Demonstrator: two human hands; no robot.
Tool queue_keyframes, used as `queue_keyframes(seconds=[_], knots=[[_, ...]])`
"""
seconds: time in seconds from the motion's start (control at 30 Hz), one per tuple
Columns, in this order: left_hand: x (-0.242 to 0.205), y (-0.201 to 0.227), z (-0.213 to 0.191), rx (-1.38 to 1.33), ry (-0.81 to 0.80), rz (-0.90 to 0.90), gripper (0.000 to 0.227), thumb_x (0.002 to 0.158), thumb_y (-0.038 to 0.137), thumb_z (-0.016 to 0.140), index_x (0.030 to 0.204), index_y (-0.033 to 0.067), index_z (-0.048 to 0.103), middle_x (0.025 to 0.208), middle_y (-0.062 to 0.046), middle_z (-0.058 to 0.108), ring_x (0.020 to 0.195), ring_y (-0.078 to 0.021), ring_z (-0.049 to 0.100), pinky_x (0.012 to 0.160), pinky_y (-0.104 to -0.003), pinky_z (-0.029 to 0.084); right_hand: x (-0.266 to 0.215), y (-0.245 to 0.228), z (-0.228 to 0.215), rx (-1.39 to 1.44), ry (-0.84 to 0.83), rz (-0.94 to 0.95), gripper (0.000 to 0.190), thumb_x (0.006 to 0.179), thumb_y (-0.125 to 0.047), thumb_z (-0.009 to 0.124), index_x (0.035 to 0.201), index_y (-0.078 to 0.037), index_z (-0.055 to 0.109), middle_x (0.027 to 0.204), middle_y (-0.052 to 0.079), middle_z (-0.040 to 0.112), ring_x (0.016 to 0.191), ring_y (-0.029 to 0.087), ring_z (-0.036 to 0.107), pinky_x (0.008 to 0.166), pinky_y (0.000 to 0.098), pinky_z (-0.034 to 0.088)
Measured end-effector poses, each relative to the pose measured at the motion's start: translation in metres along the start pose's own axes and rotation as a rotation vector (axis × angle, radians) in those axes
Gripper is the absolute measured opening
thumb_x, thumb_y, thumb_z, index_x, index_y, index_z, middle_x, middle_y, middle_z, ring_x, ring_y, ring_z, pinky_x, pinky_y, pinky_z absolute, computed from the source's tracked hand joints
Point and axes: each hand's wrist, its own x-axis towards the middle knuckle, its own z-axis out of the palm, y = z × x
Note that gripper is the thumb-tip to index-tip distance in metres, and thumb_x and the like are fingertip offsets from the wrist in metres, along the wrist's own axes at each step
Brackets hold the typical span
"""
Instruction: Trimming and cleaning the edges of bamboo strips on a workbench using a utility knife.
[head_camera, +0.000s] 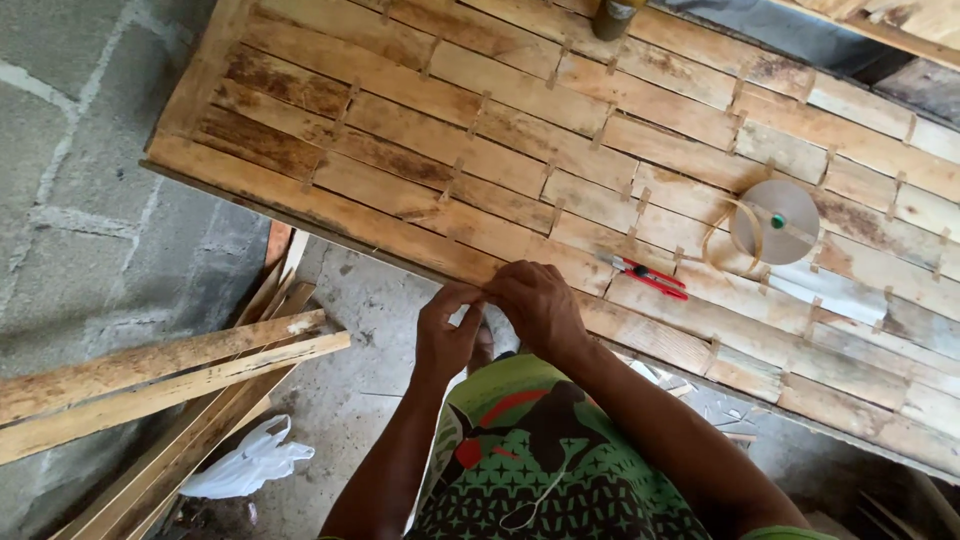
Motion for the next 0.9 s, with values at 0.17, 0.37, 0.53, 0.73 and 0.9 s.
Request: queue_keyframes(seconds=[0.17,0.37,0.53,0.73,0.9], knots=[[0.001,0.004,0.013,-0.046,0.000,-0.123,0.013,0.089,-0.002,0.069,0.101,-0.0010,0.073,0.102,-0.010,0.074,0.093,-0.0204,0.072,0.081,-0.030,0.056,-0.006,0.002,-0.004,-0.066,0.097,-0.028,0.015,0.083,-0.015,0.079,0.098,-0.011,0.077,0.101,0.005,0.071,0.097,0.026,0.067,0.088,0.0408,0.050],[0.011,0.008,0.020,-0.026,-0.009,-0.089,0.012,0.091,-0.001,0.070,0.102,-0.0017,0.074,0.100,-0.011,0.074,0.092,-0.0199,0.072,0.083,-0.030,0.056,-0.006,0.005,-0.011,-0.055,0.109,0.013,0.016,0.081,-0.016,0.082,0.095,-0.011,0.077,0.098,0.005,0.071,0.092,0.026,0.067,0.083,0.0401,0.049],[0.018,-0.004,0.025,0.010,-0.056,-0.046,0.012,0.089,-0.002,0.071,0.101,-0.0004,0.073,0.099,-0.010,0.073,0.092,-0.0194,0.071,0.084,-0.030,0.056,-0.009,0.024,-0.002,-0.150,0.110,-0.043,0.015,0.081,-0.015,0.078,0.095,-0.010,0.073,0.100,0.005,0.068,0.093,0.025,0.065,0.084,0.0402,0.048],[0.019,-0.070,0.039,-0.226,-0.126,-0.294,0.021,0.086,-0.006,0.072,0.106,0.0004,0.069,0.099,-0.006,0.074,0.092,-0.0155,0.070,0.085,-0.028,0.057,-0.007,0.024,-0.005,-0.281,0.023,-0.185,0.019,0.080,-0.015,0.069,0.097,-0.008,0.067,0.096,0.006,0.062,0.091,0.025,0.061,0.088,0.0410,0.045],[0.038,-0.052,0.036,-0.626,-0.145,-0.380,0.045,0.087,-0.008,0.072,0.127,0.0034,0.056,0.104,-0.006,0.069,0.097,-0.0144,0.067,0.087,-0.028,0.057,-0.008,0.028,-0.005,-0.297,0.028,-0.239,0.020,0.079,-0.015,0.068,0.096,-0.006,0.065,0.098,0.009,0.062,0.092,0.026,0.060,0.087,0.0400,0.045]])
